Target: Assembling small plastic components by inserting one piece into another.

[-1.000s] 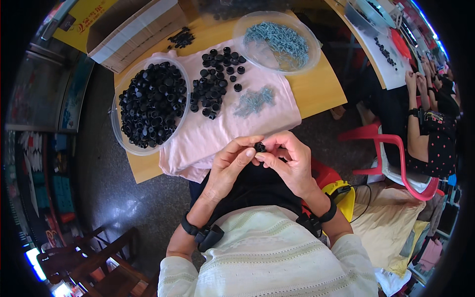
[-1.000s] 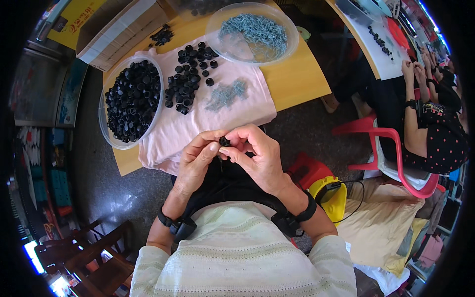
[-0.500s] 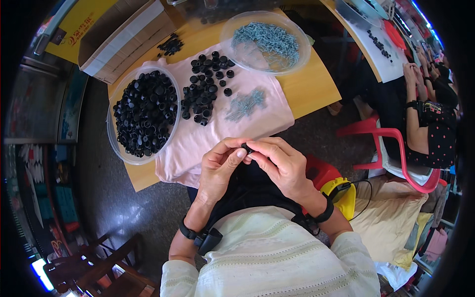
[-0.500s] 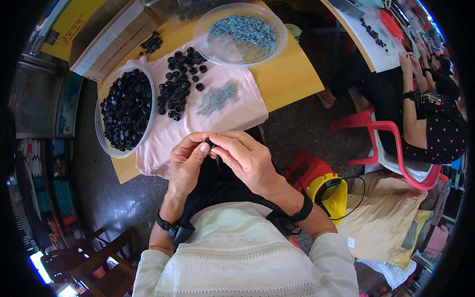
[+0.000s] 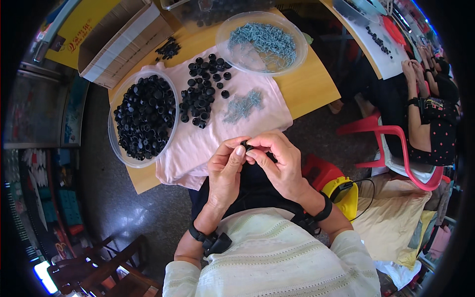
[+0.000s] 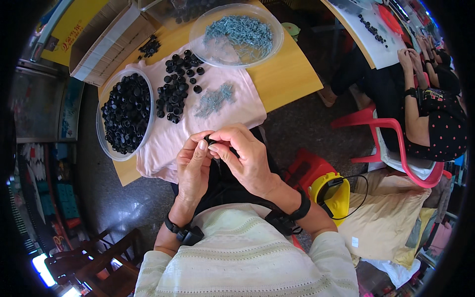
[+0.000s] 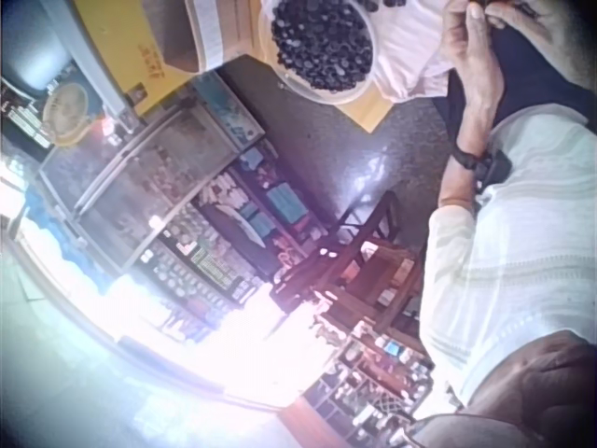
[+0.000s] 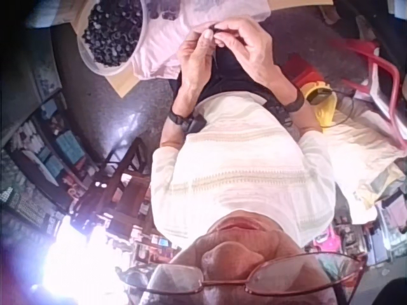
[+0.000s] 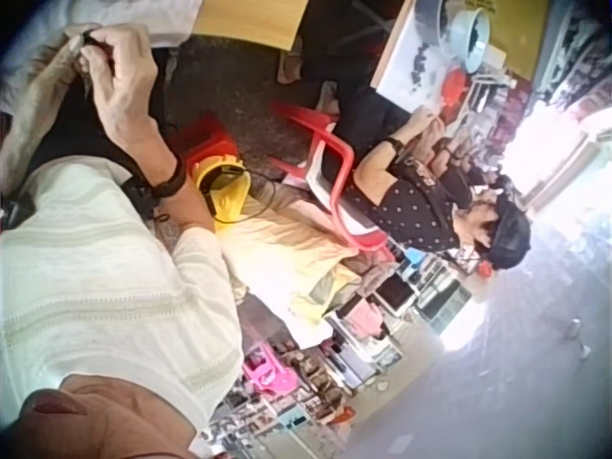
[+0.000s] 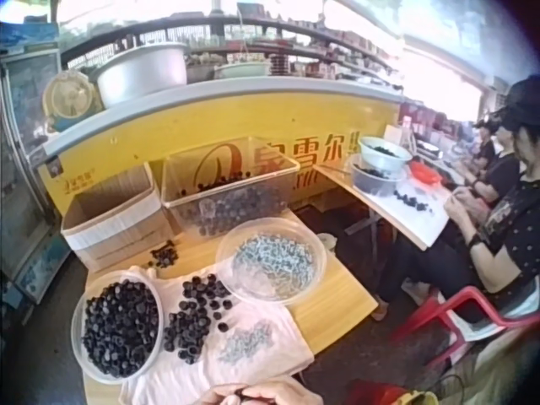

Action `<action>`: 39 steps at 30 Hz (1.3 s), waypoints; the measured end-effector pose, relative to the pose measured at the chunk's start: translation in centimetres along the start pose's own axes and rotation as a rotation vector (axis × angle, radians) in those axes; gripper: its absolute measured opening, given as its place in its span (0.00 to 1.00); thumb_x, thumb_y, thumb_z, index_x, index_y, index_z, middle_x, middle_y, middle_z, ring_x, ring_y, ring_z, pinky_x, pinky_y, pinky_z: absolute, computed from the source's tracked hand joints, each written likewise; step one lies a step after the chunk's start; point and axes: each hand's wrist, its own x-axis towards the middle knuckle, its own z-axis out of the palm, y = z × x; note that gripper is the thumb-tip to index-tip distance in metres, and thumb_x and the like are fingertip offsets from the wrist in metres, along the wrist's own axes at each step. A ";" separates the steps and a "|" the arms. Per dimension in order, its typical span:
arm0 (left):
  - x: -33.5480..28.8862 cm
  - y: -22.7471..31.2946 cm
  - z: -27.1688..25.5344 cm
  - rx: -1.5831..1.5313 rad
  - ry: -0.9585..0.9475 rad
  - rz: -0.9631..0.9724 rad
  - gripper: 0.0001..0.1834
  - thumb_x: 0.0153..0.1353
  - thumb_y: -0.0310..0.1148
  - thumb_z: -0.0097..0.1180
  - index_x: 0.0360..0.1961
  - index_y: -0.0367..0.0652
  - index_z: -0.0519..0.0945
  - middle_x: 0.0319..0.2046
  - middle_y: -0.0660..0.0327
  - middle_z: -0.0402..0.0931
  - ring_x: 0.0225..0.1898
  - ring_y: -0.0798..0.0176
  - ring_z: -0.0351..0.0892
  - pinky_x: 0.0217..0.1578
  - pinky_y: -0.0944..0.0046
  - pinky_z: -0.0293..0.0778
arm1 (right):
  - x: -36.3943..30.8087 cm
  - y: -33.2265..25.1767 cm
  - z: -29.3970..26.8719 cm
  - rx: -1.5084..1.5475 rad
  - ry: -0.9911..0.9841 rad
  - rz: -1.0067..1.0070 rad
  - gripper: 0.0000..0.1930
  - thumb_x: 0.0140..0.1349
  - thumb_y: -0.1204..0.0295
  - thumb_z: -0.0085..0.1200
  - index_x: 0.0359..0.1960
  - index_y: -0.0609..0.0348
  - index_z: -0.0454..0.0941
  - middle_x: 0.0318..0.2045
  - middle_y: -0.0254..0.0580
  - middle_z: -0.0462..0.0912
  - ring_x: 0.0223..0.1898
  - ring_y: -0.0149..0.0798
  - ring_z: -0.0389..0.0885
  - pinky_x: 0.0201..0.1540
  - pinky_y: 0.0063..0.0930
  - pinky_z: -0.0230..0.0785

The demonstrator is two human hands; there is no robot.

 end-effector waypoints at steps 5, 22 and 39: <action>0.3 0.0 0.1 0.043 0.005 0.015 0.13 0.63 0.30 0.49 0.46 0.35 0.73 0.32 0.64 0.74 0.33 0.73 0.71 0.39 0.73 0.68 | 0.5 -0.5 -0.4 -0.049 -0.016 -0.046 0.06 0.56 0.82 0.53 0.36 0.66 0.73 0.32 0.41 0.76 0.30 0.30 0.78 0.32 0.21 0.72; 1.7 2.5 -0.6 0.274 -0.111 -0.043 0.10 0.64 0.37 0.49 0.36 0.40 0.70 0.25 0.68 0.69 0.25 0.76 0.65 0.27 0.76 0.62 | 2.3 -0.8 -1.1 -0.108 -0.187 -0.065 0.10 0.52 0.80 0.58 0.37 0.64 0.73 0.31 0.40 0.76 0.26 0.30 0.78 0.28 0.21 0.71; 2.2 0.4 1.3 0.269 0.073 0.036 0.19 0.69 0.46 0.35 0.31 0.42 0.69 0.20 0.71 0.59 0.21 0.79 0.55 0.21 0.77 0.56 | 2.5 0.9 1.2 -0.014 -0.043 -0.079 0.05 0.61 0.77 0.49 0.36 0.65 0.70 0.28 0.38 0.71 0.22 0.25 0.73 0.23 0.16 0.67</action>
